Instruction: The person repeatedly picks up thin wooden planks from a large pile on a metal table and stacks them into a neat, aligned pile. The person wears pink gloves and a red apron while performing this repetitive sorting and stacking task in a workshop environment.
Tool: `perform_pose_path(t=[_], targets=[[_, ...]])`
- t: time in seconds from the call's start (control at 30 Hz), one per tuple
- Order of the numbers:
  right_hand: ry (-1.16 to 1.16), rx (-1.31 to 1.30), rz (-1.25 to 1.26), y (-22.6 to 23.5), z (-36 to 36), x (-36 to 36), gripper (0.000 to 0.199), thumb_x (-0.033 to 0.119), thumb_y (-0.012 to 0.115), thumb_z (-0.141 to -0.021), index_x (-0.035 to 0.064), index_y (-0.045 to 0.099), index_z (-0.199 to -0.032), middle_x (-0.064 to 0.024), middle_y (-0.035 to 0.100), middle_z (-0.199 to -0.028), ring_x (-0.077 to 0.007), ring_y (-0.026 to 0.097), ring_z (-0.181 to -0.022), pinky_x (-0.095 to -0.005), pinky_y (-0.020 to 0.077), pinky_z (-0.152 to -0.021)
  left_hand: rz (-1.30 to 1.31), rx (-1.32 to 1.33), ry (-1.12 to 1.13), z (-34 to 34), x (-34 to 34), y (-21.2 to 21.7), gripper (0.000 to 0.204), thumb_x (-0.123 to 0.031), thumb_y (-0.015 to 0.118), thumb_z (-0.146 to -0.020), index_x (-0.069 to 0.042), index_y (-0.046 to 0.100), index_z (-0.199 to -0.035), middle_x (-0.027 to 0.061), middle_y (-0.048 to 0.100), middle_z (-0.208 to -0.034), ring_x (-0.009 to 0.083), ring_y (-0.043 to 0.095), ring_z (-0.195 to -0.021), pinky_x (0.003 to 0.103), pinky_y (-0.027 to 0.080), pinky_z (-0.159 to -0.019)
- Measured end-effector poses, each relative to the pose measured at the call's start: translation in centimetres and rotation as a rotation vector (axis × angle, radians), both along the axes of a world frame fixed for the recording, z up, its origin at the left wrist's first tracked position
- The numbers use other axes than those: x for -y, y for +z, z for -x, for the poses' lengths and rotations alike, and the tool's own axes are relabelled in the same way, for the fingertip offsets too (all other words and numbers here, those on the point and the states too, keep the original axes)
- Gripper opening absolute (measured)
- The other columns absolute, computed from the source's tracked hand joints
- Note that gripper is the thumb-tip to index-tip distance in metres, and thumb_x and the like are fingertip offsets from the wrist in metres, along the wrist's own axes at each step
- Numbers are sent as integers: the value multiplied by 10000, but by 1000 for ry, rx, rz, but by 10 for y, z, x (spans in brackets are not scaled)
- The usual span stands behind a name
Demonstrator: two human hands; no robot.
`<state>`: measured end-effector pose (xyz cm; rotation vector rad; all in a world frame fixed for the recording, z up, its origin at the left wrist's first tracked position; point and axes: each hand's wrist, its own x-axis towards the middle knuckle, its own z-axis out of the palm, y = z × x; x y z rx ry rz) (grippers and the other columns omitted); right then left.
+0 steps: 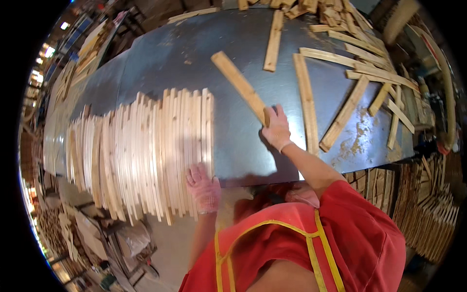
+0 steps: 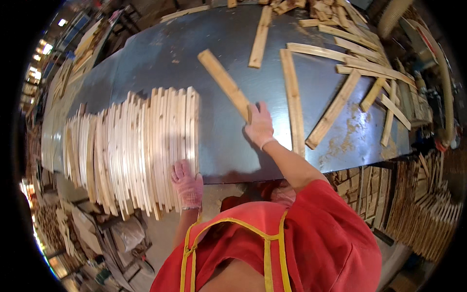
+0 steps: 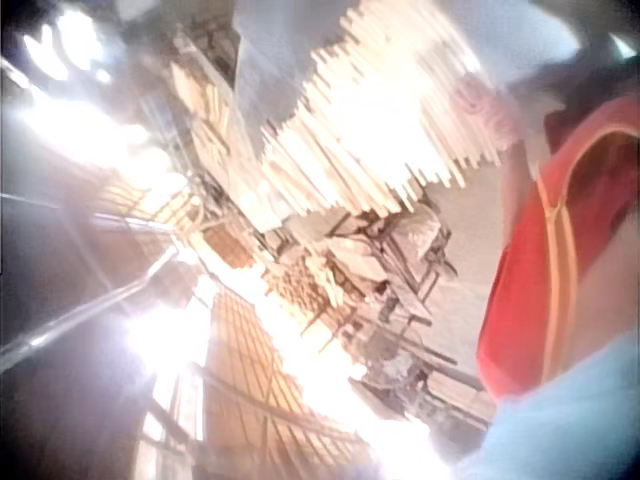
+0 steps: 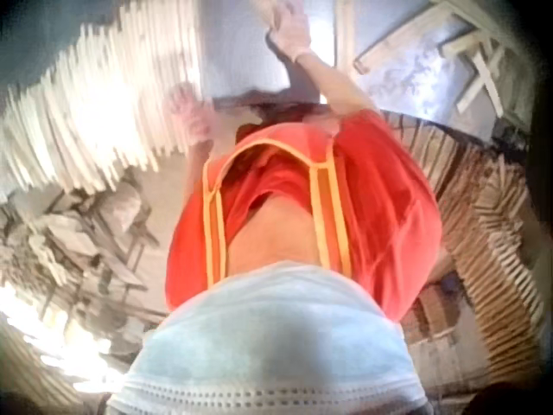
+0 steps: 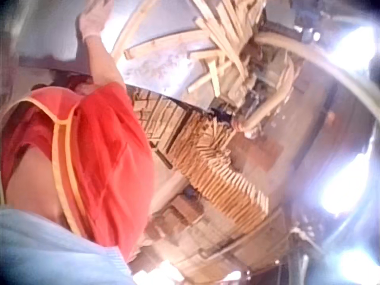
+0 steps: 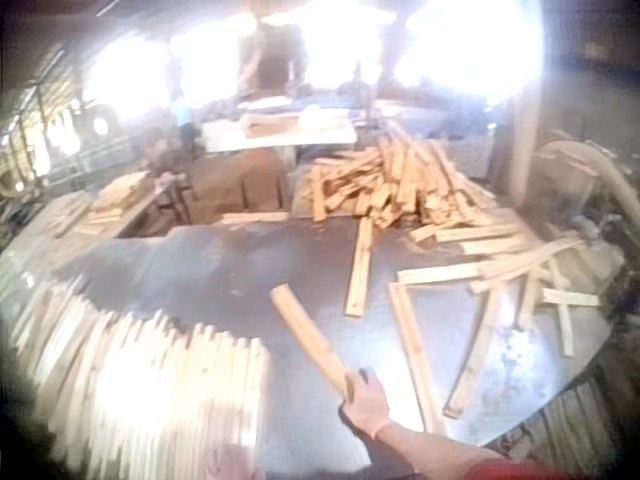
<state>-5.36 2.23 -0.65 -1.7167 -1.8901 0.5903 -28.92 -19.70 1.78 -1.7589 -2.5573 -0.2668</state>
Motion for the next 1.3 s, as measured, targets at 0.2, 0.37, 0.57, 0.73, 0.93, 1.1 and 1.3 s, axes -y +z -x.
perform_pose_path(t=[0.2, 0.37, 0.57, 0.73, 0.93, 1.1, 1.3], targets=[[542, -376, 494, 44, -37, 52, 765, 305, 726, -887, 13, 501, -1557, -274, 674, -1373, -412, 651, -1273, -453, 494, -1124, 45, 316, -188, -47, -67, 5, 843, -394, 805, -895, -7, 453, -1556, 239, 571, -1486, 466, 604, -1309, 539, 502, -1104], [86, -157, 143, 52, -139, -125, 577, 318, 649, -899, 50, 649, -1410, -254, 692, -1304, -444, 633, -1250, -473, 514, -1090, 440, 235, 23, -96, -110, -5, 969, -363, 850, -816, -55, 376, -1603, 195, 611, -1369, 438, 639, -1236, 551, 531, -1038], [-106, 740, -87, 18, -367, -301, 694, 191, 635, -879, 116, 501, -1555, -154, 584, -1518, -388, 564, -1394, -472, 465, -1157, 11, 633, 42, -115, -215, -2, 682, -197, 811, -847, -128, 604, -1493, 166, 646, -1365, 356, 685, -1220, 458, 548, -1052], [-30, 864, 9, 22, -417, -338, 774, 152, 651, -872, 204, 446, -1617, -137, 521, -1608, -398, 478, -1491, -530, 408, -1200, -49, 575, -97, -153, -412, 20, 705, -274, 818, -875, -81, 578, -1510, 184, 649, -1381, 350, 676, -1256, 459, 550, -1063], [114, 857, 190, 35, -419, -357, 801, 148, 678, -858, 218, 456, -1625, -172, 521, -1625, -410, 474, -1511, -540, 412, -1209, 262, 180, -76, -197, -505, -8, 859, -351, 828, -854, -88, 463, -1585, 229, 666, -1305, 383, 701, -1170, 459, 574, -1006], [303, 831, 516, 95, -382, -349, 786, 276, 750, -804, 147, 541, -1550, -249, 674, -1416, -409, 647, -1314, -464, 542, -1079, 311, 1446, -63, -143, -456, -20, 851, -252, 851, -850, -72, 453, -1580, 155, 688, -1197, 283, 715, -1036, 415, 619, -876], [409, 204, 670, 100, -280, -287, 661, 371, 833, -869, 82, 647, -1434, -234, 733, -1318, -388, 720, -1183, -447, 587, -1017, 269, 2262, 147, -96, -279, -18, 818, -175, 889, -836, -58, 488, -1539, 133, 689, -1161, 253, 693, -945, 432, 618, -815]])
